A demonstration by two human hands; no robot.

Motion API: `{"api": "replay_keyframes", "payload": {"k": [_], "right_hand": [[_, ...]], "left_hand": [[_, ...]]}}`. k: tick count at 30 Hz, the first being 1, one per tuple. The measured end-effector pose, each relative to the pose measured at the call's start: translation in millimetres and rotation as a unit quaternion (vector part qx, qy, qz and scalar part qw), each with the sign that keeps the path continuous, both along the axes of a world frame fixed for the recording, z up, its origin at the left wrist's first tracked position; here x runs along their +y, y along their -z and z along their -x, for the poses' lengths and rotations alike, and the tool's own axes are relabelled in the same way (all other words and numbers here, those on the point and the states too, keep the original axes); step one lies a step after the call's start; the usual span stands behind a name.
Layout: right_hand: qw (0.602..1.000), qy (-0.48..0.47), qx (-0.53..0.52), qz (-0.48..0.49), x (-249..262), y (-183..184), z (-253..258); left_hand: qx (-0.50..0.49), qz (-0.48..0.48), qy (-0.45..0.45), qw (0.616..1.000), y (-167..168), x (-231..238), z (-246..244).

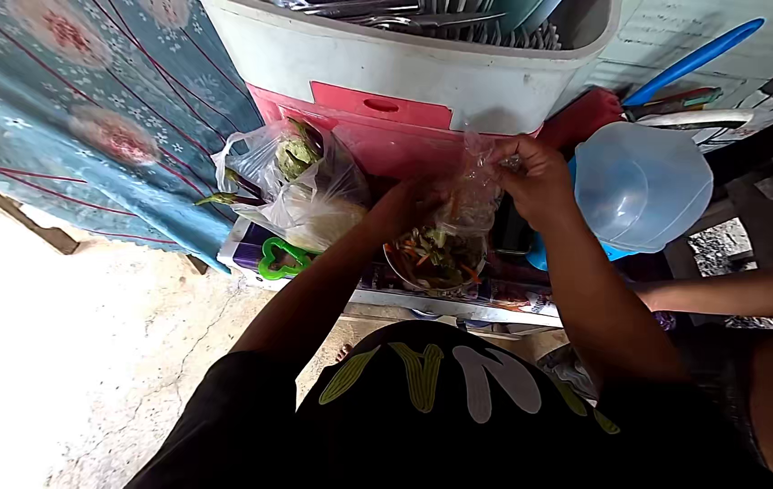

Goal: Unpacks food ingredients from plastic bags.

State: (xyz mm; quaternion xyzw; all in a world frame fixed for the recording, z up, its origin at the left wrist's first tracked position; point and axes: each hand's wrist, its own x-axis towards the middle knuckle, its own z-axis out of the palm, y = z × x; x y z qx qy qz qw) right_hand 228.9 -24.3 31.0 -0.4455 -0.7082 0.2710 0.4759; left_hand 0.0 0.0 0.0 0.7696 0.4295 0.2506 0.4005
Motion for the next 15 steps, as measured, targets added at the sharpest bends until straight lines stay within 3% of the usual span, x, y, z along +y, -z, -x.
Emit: {"api": "replay_keyframes", "payload": {"k": [4, 7, 10, 13, 15], "right_hand": [[0.994, -0.111, 0.013, -0.018, 0, -27, 5], [0.989, -0.126, -0.005, -0.078, 4, -34, -2], [0.99, -0.064, -0.041, -0.118, 2, -26, -13], [0.984, 0.006, -0.001, -0.177, -2, -18, -20], [0.986, 0.024, -0.047, -0.158, -10, -20, -15]], "left_hand": [[-0.195, 0.106, -0.049, 0.974, -21, 0, -8], [-0.284, 0.027, -0.038, 0.958, -30, 4, -8], [-0.283, -0.057, -0.021, 0.957, -36, 7, 1], [-0.23, -0.156, -0.009, 0.961, -45, 7, 7], [-0.172, -0.216, -0.001, 0.961, -52, 3, 5]]}}
